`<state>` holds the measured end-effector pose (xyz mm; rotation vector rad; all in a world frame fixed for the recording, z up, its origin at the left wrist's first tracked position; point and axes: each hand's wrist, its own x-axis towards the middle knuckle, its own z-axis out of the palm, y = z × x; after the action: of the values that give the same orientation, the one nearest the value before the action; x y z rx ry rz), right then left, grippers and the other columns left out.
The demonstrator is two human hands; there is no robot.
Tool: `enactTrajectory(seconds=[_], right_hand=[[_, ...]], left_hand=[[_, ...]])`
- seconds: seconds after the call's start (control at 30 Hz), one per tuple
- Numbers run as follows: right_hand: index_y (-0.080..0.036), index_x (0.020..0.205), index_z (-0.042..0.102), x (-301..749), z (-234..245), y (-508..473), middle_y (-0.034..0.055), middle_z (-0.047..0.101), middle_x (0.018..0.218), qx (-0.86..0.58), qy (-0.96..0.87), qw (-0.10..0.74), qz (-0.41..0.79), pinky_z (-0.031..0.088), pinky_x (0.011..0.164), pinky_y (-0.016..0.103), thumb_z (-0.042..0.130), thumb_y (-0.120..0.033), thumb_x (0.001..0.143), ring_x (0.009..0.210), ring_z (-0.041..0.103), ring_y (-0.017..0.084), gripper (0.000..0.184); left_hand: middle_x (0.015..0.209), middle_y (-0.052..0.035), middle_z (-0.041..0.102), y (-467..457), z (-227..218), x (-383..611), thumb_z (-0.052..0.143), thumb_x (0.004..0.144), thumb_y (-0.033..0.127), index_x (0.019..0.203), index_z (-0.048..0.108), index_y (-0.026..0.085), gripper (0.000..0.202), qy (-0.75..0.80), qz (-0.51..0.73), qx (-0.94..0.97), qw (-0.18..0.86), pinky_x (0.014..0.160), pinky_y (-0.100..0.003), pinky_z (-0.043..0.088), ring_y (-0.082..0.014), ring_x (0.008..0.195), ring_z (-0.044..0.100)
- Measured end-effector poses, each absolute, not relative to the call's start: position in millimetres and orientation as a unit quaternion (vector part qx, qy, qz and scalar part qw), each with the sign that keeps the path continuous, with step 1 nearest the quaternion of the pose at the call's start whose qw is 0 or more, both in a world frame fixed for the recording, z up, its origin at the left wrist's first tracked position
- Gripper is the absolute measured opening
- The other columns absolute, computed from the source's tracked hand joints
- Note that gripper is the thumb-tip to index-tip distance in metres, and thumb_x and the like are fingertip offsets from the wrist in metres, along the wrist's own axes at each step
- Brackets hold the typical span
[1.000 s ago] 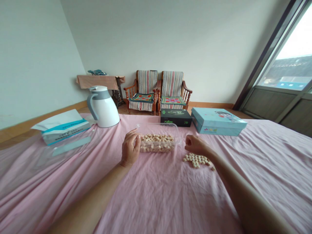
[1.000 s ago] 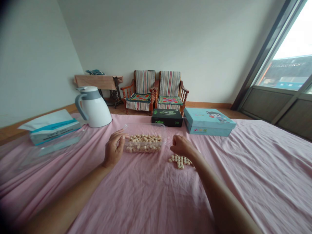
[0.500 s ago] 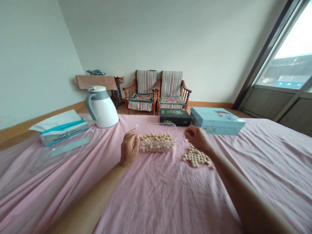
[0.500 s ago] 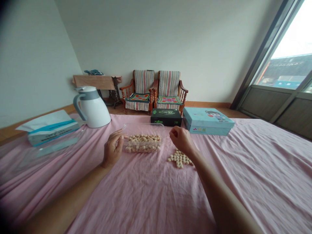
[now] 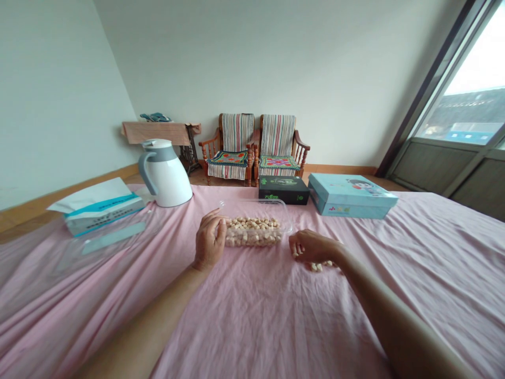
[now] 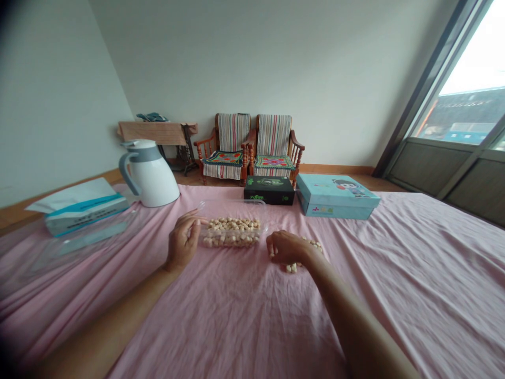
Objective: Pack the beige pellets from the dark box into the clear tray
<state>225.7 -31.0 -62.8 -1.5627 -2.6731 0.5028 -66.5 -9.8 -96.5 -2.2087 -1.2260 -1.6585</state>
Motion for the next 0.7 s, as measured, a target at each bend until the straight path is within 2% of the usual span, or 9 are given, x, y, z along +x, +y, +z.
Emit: enactTrajectory(seconds=[0.13,0.27,0.37,0.43,0.5,0.6,0.7], right_hand=[[-0.016,0.072,0.063,241,-63,-22,0.0035,0.066,0.071,-0.575,-0.806,0.081,0.115,0.036,0.055,0.022,0.054,-0.010,0.064,0.063,0.057,0.013,0.013],[-0.017,0.070,0.059,247,-59,-17,0.0029,0.064,0.066,-0.622,-0.741,0.240,0.079,0.037,0.054,0.023,0.055,-0.017,0.068,0.061,0.057,0.014,0.005],[-0.017,0.085,0.060,238,-55,-16,0.0044,0.068,0.075,-0.547,-0.714,0.394,0.188,0.045,0.061,0.025,0.057,-0.031,0.074,0.068,0.062,0.015,0.018],[-0.016,0.093,0.059,235,-55,-13,0.0065,0.070,0.081,-0.498,-0.694,0.458,0.247,0.048,0.067,0.026,0.056,-0.038,0.077,0.074,0.065,0.016,0.027],[-0.016,0.090,0.059,239,-60,-5,0.0077,0.070,0.080,-0.526,-0.667,0.473,0.233,0.049,0.069,0.028,0.053,-0.039,0.080,0.074,0.065,0.017,0.025],[-0.016,0.086,0.062,253,-73,6,0.0098,0.071,0.083,-0.633,-0.634,0.416,0.158,0.049,0.073,0.030,0.040,-0.037,0.088,0.077,0.065,0.019,0.030],[-0.015,0.110,0.061,265,-91,5,0.0147,0.067,0.111,-0.692,-0.658,0.279,0.101,0.045,0.087,0.036,0.029,-0.042,0.094,0.105,0.060,0.024,0.045]], left_hand=[[0.084,-0.0058,0.066,-11,-95,-65,0.037,0.094,0.027,0.079,0.062,0.019,0.031,-0.408,-0.549,-0.727,0.062,0.098,-0.042,0.045,-0.0208,0.102,0.059],[0.084,-0.0062,0.066,-11,-94,-64,0.036,0.095,0.028,0.080,0.063,0.019,0.032,-0.412,-0.547,-0.726,0.065,0.097,-0.042,0.046,-0.0212,0.102,0.059],[0.085,-0.0064,0.066,-10,-95,-65,0.037,0.094,0.028,0.079,0.063,0.019,0.031,-0.413,-0.547,-0.725,0.063,0.097,-0.042,0.046,-0.0218,0.104,0.058],[0.086,-0.0064,0.066,-10,-96,-66,0.037,0.094,0.027,0.079,0.063,0.019,0.031,-0.413,-0.548,-0.725,0.062,0.097,-0.041,0.045,-0.0220,0.105,0.058],[0.085,-0.0064,0.066,-9,-97,-66,0.037,0.094,0.026,0.078,0.062,0.019,0.030,-0.410,-0.549,-0.725,0.065,0.097,-0.041,0.045,-0.0220,0.105,0.058],[0.085,-0.0062,0.066,-10,-96,-66,0.038,0.094,0.025,0.078,0.062,0.019,0.029,-0.405,-0.551,-0.726,0.068,0.096,-0.041,0.045,-0.0219,0.105,0.058],[0.085,-0.0066,0.066,-10,-95,-66,0.038,0.093,0.025,0.078,0.062,0.019,0.029,-0.406,-0.549,-0.727,0.066,0.096,-0.041,0.045,-0.0224,0.105,0.058]])
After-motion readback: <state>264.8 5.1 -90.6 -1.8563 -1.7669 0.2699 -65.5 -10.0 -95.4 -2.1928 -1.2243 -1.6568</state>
